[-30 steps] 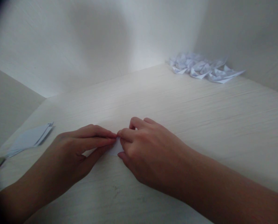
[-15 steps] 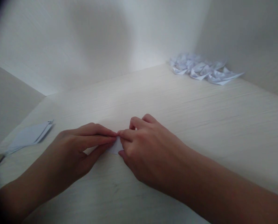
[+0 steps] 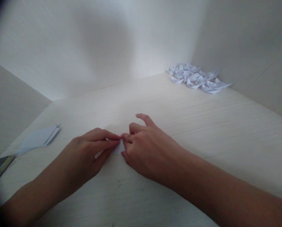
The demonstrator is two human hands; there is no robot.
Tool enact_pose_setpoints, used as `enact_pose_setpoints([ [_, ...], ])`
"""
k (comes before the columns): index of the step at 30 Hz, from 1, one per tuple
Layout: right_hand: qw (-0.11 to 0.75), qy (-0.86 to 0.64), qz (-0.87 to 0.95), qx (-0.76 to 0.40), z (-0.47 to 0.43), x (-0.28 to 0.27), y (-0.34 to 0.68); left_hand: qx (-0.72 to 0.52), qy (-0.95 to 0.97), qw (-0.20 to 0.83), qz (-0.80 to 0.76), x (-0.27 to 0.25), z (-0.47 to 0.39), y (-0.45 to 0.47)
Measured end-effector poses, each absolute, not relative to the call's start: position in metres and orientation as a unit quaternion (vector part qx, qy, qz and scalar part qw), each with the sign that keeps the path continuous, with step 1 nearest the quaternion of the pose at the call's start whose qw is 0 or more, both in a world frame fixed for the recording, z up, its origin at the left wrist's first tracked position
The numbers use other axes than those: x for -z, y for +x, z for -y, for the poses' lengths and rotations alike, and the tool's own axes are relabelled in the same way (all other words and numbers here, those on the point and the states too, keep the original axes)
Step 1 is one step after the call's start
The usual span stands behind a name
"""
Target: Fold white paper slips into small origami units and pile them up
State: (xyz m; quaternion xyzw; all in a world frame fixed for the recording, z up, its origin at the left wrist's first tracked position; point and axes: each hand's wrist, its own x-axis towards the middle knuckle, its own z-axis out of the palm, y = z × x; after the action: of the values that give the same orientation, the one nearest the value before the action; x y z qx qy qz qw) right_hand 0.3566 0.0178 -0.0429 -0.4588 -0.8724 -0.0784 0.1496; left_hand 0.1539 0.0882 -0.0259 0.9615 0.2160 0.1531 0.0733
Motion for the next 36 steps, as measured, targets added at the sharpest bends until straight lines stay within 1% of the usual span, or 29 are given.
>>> enact_pose_setpoints([
  [8, 0.125, -0.448, 0.881, 0.087, -0.018, 0.039, 0.355, -0.12, 0.964, 0.02, -0.238, 0.031, -0.064, 0.146],
  [14, 0.128, -0.46, 0.874, 0.092, -0.019, 0.037, 0.354, -0.115, 0.964, -0.037, -0.237, 0.044, -0.045, 0.123],
  [19, 0.118, -0.458, 0.876, 0.097, -0.018, 0.036, 0.353, -0.108, 0.963, -0.052, -0.242, 0.048, -0.038, 0.104],
  [24, 0.103, -0.46, 0.874, 0.118, -0.017, 0.034, 0.352, -0.121, 0.957, -0.028, -0.261, 0.049, -0.037, 0.097],
  [29, 0.088, -0.462, 0.874, 0.119, -0.015, 0.032, 0.351, -0.146, 0.952, 0.029, -0.267, 0.046, -0.041, 0.106],
  [33, 0.111, -0.474, 0.868, 0.099, -0.016, 0.034, 0.352, -0.121, 0.957, 0.078, -0.253, 0.044, -0.047, 0.113],
  [36, 0.129, -0.477, 0.867, 0.067, -0.018, 0.035, 0.352, -0.146, 0.953, 0.088, -0.251, 0.042, -0.049, 0.114],
])
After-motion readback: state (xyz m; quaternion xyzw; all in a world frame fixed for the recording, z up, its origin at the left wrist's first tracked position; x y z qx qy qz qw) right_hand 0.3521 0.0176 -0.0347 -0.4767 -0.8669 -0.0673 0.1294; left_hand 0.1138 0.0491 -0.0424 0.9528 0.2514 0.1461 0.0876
